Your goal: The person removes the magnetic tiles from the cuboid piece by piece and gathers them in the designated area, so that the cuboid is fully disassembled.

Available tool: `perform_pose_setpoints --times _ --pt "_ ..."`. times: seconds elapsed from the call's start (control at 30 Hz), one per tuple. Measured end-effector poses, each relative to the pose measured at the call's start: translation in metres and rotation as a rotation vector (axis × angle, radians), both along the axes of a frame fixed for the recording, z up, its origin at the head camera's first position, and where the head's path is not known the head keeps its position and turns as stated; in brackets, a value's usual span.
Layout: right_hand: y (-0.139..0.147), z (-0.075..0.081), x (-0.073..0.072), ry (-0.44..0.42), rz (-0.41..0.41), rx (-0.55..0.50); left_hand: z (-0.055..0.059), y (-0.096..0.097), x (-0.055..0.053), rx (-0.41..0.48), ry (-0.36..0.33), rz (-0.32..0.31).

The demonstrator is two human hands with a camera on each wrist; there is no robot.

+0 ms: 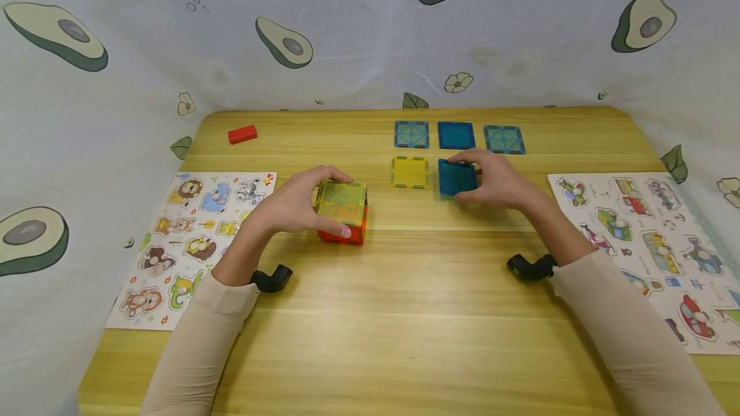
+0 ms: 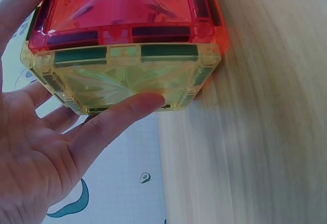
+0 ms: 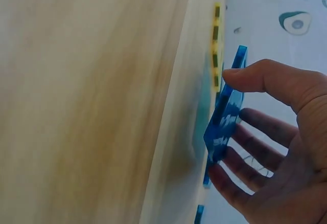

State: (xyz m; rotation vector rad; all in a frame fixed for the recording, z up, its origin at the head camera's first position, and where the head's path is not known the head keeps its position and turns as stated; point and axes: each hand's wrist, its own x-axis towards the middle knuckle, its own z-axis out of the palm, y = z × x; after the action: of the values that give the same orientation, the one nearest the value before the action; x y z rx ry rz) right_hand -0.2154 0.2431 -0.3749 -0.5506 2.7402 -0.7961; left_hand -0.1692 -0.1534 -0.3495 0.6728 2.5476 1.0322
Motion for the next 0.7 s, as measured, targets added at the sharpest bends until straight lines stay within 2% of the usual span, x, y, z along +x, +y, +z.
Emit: perform_pose_setpoints --times 0.3,0.7 --pt "0.007 -0.004 -0.014 -0.024 -0.023 0.041 0.0 0.0 -0.001 0.011 -0.003 -0.006" --pt "0.008 -0.005 -0.02 -0.037 -0.017 0.076 0.001 -0.001 0.0 -0.001 0.001 -0.015"
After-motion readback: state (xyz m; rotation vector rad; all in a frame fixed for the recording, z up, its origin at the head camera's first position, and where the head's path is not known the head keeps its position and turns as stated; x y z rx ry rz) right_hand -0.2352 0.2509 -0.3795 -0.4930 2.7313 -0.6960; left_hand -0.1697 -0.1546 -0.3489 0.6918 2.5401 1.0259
